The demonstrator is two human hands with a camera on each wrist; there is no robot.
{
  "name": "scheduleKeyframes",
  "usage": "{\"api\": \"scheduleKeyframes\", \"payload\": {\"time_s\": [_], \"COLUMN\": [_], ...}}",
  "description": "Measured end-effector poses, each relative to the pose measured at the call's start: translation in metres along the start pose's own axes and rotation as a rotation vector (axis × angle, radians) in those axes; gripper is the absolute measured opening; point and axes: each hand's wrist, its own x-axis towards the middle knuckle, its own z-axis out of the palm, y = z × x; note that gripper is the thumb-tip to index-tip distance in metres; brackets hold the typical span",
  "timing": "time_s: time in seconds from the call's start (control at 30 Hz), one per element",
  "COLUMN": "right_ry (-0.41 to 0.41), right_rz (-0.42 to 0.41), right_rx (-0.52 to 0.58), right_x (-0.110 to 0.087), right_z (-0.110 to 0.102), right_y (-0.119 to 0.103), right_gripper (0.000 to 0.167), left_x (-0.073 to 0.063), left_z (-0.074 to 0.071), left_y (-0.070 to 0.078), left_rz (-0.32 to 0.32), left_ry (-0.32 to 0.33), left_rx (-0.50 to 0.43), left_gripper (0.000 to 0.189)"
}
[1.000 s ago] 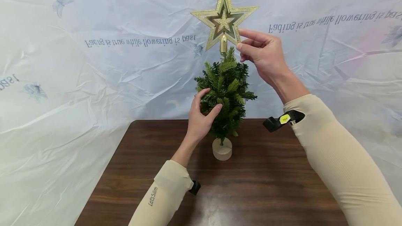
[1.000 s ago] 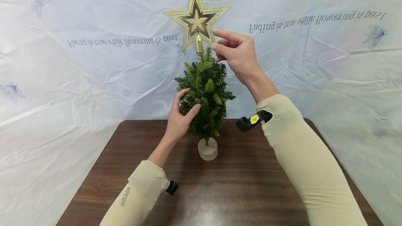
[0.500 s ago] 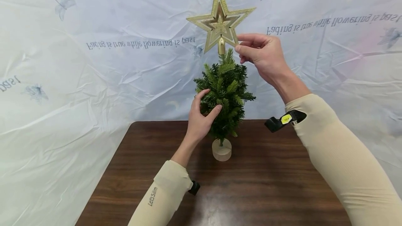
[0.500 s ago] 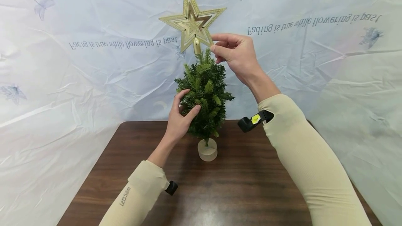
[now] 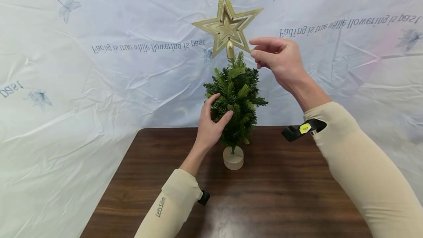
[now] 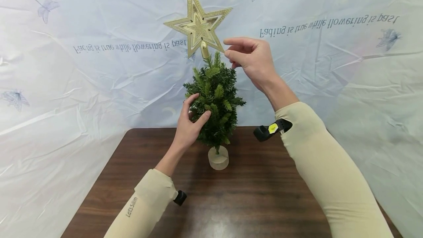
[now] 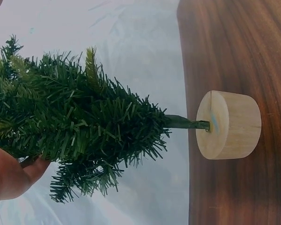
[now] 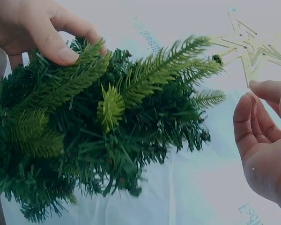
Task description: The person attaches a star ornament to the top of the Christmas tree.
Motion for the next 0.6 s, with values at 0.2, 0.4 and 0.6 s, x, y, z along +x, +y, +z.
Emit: {"api": "scheduleKeyframes", "payload": {"time_s": [0.2,0.4,0.6], "right_ry": [0.052,0.085,0.141], "right_rz": [-0.002,0.042,0.061], "right_rx": [0.026,-0.012,-0.173], "right_x": [-0.011,-0.027,-0.041], "right_z": [-0.022,-0.05,-0.076], "right_y": [0.003,0.017,0.034], "right_gripper": [0.023,0.019,0.019], "left_x": [0.0,0.0,0.001], "left_z": [0.0,-0.003,-0.009], "left_y": [0.001,0.003,0.004], "left_rz": [0.019,0.038,0.047], "left_ry": [-0.006,-0.012,0.011], "left_rx": [0.015,0.042,0.038], "left_gripper": [0.069,0.07,0.072]}}
